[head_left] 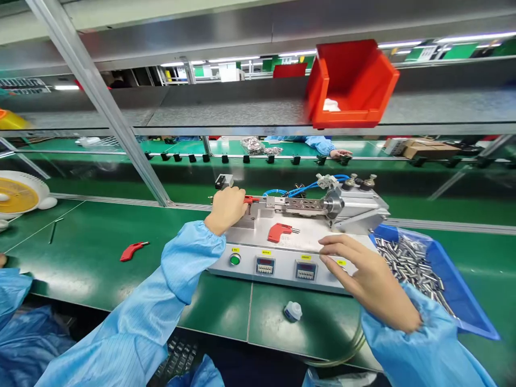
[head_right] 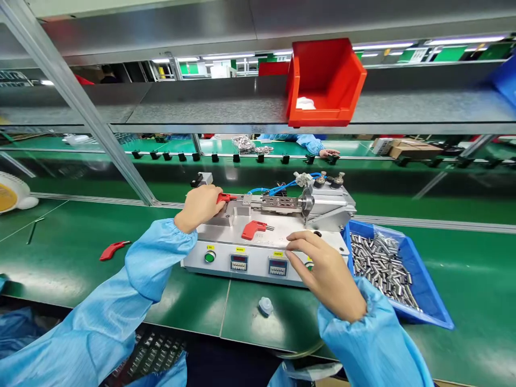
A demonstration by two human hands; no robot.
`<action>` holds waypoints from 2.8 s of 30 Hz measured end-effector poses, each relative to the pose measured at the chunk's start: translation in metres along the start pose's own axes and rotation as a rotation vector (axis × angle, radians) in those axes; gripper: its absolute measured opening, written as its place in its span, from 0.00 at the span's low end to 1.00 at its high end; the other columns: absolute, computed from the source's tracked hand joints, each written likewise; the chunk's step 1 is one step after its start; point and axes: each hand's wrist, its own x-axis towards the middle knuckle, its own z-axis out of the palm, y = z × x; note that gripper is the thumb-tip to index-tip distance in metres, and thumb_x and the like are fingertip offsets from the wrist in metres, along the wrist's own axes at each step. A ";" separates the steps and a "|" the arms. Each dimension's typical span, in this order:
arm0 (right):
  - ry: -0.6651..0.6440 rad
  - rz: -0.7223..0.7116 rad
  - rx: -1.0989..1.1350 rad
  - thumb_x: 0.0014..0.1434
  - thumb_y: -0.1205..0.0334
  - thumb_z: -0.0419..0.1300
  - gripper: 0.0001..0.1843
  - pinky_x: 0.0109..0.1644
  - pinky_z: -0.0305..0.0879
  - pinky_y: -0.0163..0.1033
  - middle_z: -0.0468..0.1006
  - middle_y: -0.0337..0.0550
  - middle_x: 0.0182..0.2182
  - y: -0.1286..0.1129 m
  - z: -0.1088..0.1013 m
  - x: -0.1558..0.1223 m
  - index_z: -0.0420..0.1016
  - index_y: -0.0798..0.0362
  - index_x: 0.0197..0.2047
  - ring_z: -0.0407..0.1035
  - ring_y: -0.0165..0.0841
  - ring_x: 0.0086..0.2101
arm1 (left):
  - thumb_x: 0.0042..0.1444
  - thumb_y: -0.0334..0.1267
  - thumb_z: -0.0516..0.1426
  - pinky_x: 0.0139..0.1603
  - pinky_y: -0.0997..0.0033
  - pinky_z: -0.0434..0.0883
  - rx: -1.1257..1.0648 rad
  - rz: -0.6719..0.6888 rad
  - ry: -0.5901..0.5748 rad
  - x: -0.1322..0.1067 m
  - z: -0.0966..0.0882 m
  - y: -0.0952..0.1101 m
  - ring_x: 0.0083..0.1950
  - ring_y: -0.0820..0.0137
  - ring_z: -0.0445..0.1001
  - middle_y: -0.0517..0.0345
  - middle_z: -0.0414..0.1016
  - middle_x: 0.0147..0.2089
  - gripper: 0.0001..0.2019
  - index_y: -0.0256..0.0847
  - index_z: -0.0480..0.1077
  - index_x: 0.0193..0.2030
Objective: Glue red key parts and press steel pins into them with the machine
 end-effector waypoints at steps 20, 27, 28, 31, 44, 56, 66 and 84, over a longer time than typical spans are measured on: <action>0.109 0.108 -0.041 0.72 0.57 0.57 0.07 0.46 0.77 0.46 0.81 0.47 0.39 0.017 0.004 -0.047 0.76 0.46 0.47 0.78 0.42 0.39 | 0.73 0.36 0.53 0.46 0.60 0.70 -0.340 0.335 0.433 -0.091 0.051 -0.027 0.43 0.60 0.76 0.49 0.82 0.42 0.11 0.40 0.77 0.42; 0.070 0.315 -0.059 0.72 0.55 0.55 0.10 0.40 0.77 0.44 0.81 0.45 0.34 0.041 0.021 -0.083 0.75 0.49 0.48 0.77 0.40 0.33 | 0.73 0.36 0.53 0.43 0.67 0.75 -0.434 0.342 0.313 -0.160 0.085 -0.028 0.41 0.64 0.80 0.51 0.79 0.43 0.10 0.43 0.77 0.49; 0.031 0.329 -0.068 0.72 0.55 0.55 0.11 0.41 0.77 0.45 0.81 0.45 0.34 0.044 0.020 -0.082 0.75 0.49 0.47 0.78 0.41 0.33 | 0.74 0.37 0.52 0.42 0.68 0.76 -0.441 0.366 0.225 -0.155 0.079 -0.033 0.41 0.64 0.80 0.53 0.79 0.43 0.11 0.44 0.77 0.49; -0.087 0.337 -0.080 0.70 0.53 0.56 0.10 0.42 0.77 0.45 0.82 0.45 0.34 0.051 0.013 -0.073 0.76 0.48 0.45 0.78 0.42 0.34 | 0.75 0.38 0.48 0.37 0.70 0.75 -0.386 0.438 0.015 -0.139 0.056 -0.044 0.39 0.66 0.80 0.55 0.79 0.43 0.16 0.47 0.77 0.48; 0.081 0.392 -0.109 0.70 0.50 0.56 0.11 0.38 0.76 0.44 0.80 0.43 0.31 0.039 0.030 -0.082 0.73 0.48 0.45 0.78 0.41 0.31 | 0.73 0.33 0.55 0.42 0.68 0.79 -0.536 0.196 0.429 -0.170 0.096 -0.020 0.40 0.66 0.80 0.52 0.77 0.45 0.09 0.42 0.77 0.51; 0.056 0.516 -0.012 0.74 0.41 0.51 0.25 0.34 0.70 0.41 0.76 0.43 0.26 0.017 0.103 -0.163 0.77 0.48 0.34 0.73 0.38 0.29 | 0.70 0.40 0.59 0.47 0.59 0.79 -0.262 0.314 0.058 -0.077 0.027 0.058 0.52 0.56 0.79 0.45 0.77 0.57 0.10 0.40 0.73 0.54; 0.116 0.502 -0.080 0.75 0.40 0.50 0.27 0.34 0.65 0.41 0.76 0.42 0.25 0.018 0.109 -0.162 0.78 0.48 0.34 0.69 0.37 0.28 | 0.69 0.31 0.56 0.47 0.60 0.78 -0.474 0.288 0.025 -0.074 0.025 0.048 0.50 0.57 0.80 0.46 0.79 0.53 0.11 0.40 0.74 0.56; 0.135 0.535 -0.096 0.72 0.36 0.54 0.29 0.32 0.57 0.41 0.73 0.42 0.23 0.016 0.124 -0.141 0.81 0.52 0.35 0.65 0.36 0.25 | 0.69 0.43 0.63 0.38 0.70 0.81 -2.031 -0.241 -0.425 -0.191 0.067 -0.004 0.33 0.67 0.85 0.42 0.82 0.58 0.17 0.41 0.73 0.62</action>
